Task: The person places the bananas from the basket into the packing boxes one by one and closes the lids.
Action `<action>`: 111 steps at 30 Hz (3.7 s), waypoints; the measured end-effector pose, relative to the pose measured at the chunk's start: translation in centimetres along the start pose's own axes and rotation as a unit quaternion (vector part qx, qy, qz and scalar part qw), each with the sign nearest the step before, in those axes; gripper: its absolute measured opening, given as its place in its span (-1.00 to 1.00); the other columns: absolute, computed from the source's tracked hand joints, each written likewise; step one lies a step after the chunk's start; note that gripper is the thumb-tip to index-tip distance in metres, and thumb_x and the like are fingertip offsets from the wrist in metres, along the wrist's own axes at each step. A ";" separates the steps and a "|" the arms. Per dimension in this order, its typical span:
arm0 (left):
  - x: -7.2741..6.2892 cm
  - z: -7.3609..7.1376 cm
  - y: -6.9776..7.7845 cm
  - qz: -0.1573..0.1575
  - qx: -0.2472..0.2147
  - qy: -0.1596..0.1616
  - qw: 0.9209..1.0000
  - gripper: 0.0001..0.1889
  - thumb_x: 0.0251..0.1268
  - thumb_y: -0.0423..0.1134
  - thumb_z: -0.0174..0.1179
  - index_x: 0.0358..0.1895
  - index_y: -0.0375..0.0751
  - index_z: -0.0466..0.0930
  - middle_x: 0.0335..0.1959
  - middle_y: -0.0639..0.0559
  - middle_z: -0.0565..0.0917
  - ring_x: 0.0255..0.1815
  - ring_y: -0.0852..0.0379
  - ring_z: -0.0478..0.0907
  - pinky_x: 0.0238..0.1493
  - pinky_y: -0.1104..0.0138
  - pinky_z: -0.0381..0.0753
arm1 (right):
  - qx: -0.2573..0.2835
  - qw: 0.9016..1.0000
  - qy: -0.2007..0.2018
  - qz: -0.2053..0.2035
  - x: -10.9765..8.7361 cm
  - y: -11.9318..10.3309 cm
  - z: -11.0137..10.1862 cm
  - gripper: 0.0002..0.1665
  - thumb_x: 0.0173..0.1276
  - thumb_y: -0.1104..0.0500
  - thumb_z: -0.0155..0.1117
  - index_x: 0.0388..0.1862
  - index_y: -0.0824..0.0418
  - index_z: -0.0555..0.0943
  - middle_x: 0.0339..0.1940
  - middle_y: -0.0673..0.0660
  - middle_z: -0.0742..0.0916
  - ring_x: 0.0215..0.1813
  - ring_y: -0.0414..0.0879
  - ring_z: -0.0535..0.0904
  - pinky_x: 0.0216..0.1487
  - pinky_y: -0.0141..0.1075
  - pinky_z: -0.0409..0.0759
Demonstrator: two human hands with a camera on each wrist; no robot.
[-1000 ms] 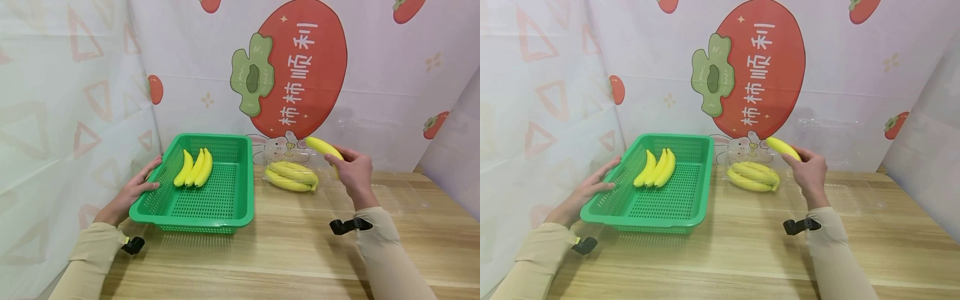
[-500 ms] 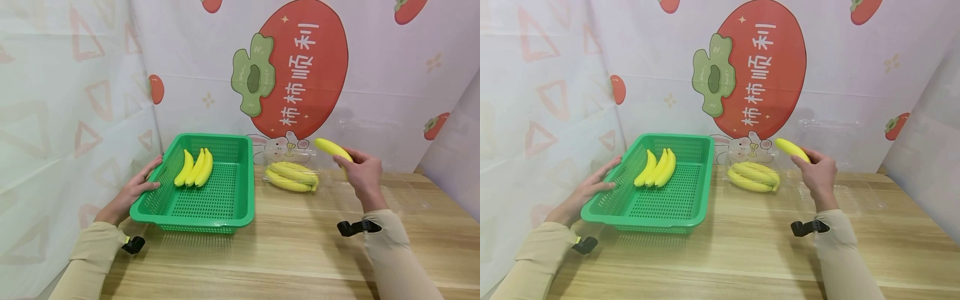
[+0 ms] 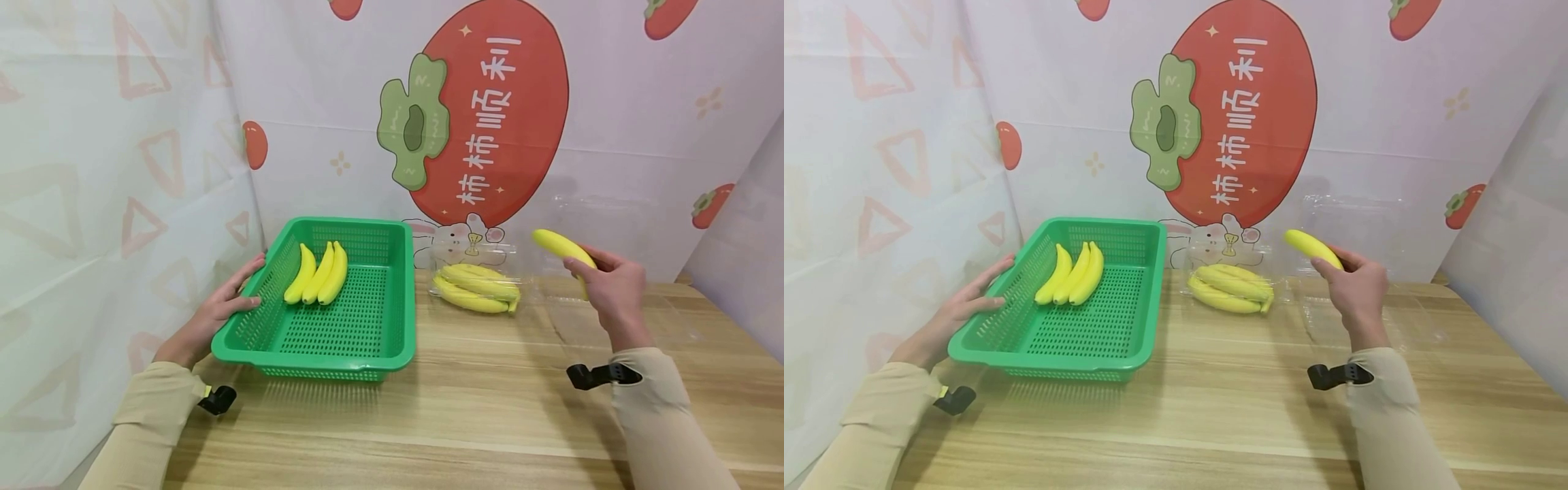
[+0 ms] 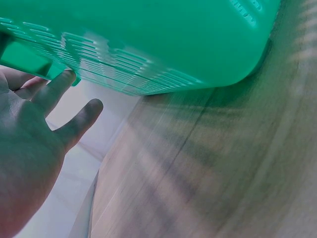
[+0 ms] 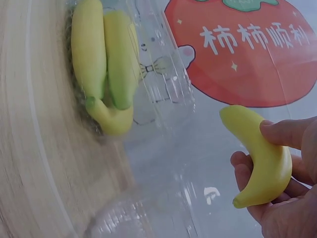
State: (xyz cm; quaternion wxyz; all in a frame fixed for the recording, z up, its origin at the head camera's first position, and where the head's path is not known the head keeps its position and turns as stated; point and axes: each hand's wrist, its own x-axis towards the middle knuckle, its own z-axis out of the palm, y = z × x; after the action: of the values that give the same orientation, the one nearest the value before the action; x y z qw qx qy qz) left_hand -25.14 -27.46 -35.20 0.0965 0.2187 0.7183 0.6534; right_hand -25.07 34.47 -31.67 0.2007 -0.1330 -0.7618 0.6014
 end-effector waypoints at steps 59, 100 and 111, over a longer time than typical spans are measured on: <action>0.1 -0.1 -0.1 0.005 0.020 0.006 1.000 -0.20 0.68 -0.36 -0.03 0.79 0.00 -0.21 0.82 0.13 -0.36 0.18 0.37 0.63 -0.03 0.39 0.77 | -0.285 0.952 -0.111 0.009 1.7 4.0 -4.3 -0.30 0.43 0.08 0.47 0.43 0.40 0.57 0.19 0.31 0.79 -0.04 -0.13 0.60 -0.18 -0.36 0.56; 0.3 -0.3 -0.2 -0.001 0.006 0.005 1.000 -0.20 0.67 -0.37 -0.03 0.79 0.03 -0.20 0.82 0.12 -0.34 0.08 0.30 0.69 -0.07 0.34 0.80 | -0.435 0.886 -0.146 -0.071 1.8 4.1 -4.8 -0.26 0.43 0.02 0.42 0.40 0.47 0.54 0.16 0.60 0.70 -0.13 0.22 0.64 -0.31 -0.29 0.44; 0.4 -0.4 -0.2 -0.003 0.008 0.005 1.000 -0.20 0.67 -0.37 -0.03 0.79 0.04 -0.20 0.82 0.14 -0.34 0.06 0.31 0.70 -0.08 0.35 0.80 | -0.466 0.869 -0.164 -0.031 1.7 4.0 -4.3 -0.27 0.46 0.04 0.40 0.46 0.41 0.47 0.13 0.59 0.67 -0.20 0.18 0.55 -0.33 -0.26 0.45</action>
State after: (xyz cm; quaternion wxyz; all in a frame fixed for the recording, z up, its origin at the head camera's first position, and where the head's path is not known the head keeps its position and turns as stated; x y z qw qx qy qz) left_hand -25.66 -27.67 -35.27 0.0933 0.2138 0.7249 0.6481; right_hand -24.70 39.94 -34.46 0.0059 -0.0869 -0.9792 0.1833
